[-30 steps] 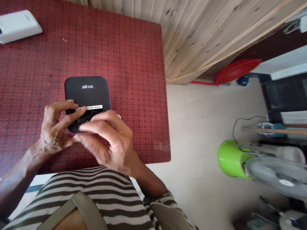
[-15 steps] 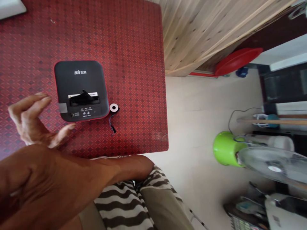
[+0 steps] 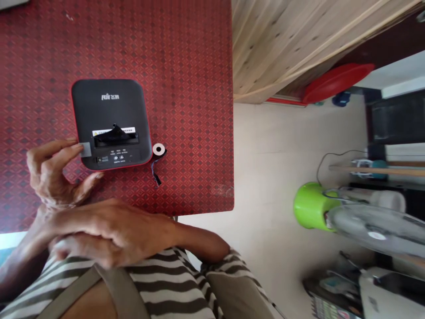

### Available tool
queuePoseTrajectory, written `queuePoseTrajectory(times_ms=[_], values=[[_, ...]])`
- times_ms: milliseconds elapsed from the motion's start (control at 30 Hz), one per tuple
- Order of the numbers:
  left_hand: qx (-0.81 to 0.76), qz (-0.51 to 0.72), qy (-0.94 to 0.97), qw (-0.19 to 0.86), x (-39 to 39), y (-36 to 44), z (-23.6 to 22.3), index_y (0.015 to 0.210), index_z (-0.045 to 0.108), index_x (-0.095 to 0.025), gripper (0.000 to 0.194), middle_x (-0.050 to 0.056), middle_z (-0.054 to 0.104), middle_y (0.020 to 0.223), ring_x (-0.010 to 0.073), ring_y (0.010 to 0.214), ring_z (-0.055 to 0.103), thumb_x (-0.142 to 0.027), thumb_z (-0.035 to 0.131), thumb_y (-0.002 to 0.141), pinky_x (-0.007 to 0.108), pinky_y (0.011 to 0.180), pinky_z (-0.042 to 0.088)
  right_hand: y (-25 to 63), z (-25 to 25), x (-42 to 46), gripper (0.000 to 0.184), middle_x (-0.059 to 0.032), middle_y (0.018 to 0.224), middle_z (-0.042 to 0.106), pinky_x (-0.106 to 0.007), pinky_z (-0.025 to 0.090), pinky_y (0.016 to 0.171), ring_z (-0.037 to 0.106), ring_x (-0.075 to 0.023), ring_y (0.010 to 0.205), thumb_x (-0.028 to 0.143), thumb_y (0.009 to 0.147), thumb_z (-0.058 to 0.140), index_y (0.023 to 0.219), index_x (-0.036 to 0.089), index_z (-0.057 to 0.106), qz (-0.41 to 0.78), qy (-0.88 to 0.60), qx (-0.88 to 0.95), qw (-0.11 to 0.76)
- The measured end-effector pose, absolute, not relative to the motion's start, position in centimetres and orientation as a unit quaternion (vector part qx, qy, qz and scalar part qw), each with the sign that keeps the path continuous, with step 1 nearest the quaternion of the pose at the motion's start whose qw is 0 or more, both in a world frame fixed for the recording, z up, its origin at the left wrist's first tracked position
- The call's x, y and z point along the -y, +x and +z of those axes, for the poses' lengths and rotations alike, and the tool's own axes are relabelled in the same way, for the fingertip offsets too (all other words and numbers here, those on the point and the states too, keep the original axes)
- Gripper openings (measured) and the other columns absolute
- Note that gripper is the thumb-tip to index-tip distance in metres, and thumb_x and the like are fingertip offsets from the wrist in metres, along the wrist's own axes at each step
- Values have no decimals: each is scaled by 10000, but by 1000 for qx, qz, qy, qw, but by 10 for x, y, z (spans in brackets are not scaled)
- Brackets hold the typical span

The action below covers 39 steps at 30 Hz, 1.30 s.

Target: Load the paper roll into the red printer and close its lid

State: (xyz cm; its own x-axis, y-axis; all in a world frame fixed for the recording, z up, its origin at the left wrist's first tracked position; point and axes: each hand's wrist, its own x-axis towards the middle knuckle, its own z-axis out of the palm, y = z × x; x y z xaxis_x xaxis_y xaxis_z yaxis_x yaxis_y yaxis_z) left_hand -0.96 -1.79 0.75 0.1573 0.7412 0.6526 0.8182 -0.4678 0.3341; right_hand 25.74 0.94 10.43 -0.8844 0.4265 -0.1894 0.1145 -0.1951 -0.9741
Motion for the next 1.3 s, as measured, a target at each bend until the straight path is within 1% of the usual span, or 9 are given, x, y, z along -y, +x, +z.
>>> queuePoseTrajectory(times_ms=[67,133,233,467,667,800,1000,1200,1300], values=[[510,-400,-760,44,17,-9,4,1881,656,-345,730,127,815,1541,295,1363,833,-583,890,1232,444,1156,726,265,81,-7,278,-18,1147,905,-296,664,915,803,-177,924,409,1300,621,1335,274,861,755,-199,606,155],[507,-415,-755,38,16,-9,1,1851,690,-365,698,115,825,1522,294,1355,839,-562,913,1219,441,1159,732,273,55,-3,260,-23,1084,865,-320,637,966,760,-173,922,188,1203,563,1119,252,801,721,-237,618,204],[519,-430,-738,25,17,-10,-3,1739,768,-396,668,96,832,1507,300,1321,857,-641,980,1155,455,1134,758,281,29,1,326,-3,947,790,-333,605,956,723,-178,875,76,1094,516,899,267,694,677,-272,642,235],[542,-401,-738,-13,19,-14,0,1630,755,-407,530,42,822,1510,256,1278,874,-607,961,1185,451,1047,801,276,38,-4,143,-36,1124,852,-361,627,1010,765,-210,989,335,1233,684,1164,261,785,705,-265,634,175],[513,-448,-731,-48,11,-14,-2,1620,793,-368,558,42,865,1335,238,1110,864,-570,1012,1147,418,897,772,273,41,-13,236,16,984,760,-349,572,972,698,-192,904,381,1247,677,1033,289,643,694,-265,640,195],[503,-461,-726,-87,9,-16,-8,1627,805,-393,609,40,863,1292,237,1061,847,-620,1036,1111,399,894,737,276,45,-20,266,33,946,705,-340,556,931,650,-175,849,388,1268,646,1021,294,612,680,-270,640,236],[535,-430,-726,-32,16,-15,-23,1591,780,-349,650,55,848,1274,262,1076,861,-697,1020,1098,418,943,752,281,63,-35,305,53,859,678,-321,532,810,599,-151,746,380,1279,647,989,288,644,636,-287,670,254],[515,-443,-733,-21,16,-10,-20,1700,755,-367,601,94,871,1263,290,1090,883,-604,942,1180,450,956,774,290,101,-73,440,65,783,693,-298,499,642,615,-119,649,375,1235,903,857,273,702,500,-260,760,323],[512,-444,-735,-26,16,-10,-17,1755,737,-400,643,97,884,1284,289,1078,887,-548,961,1171,455,976,781,279,110,-108,193,-12,1041,886,-356,679,885,805,-194,903,276,1263,848,1073,278,879,331,-324,829,314]])
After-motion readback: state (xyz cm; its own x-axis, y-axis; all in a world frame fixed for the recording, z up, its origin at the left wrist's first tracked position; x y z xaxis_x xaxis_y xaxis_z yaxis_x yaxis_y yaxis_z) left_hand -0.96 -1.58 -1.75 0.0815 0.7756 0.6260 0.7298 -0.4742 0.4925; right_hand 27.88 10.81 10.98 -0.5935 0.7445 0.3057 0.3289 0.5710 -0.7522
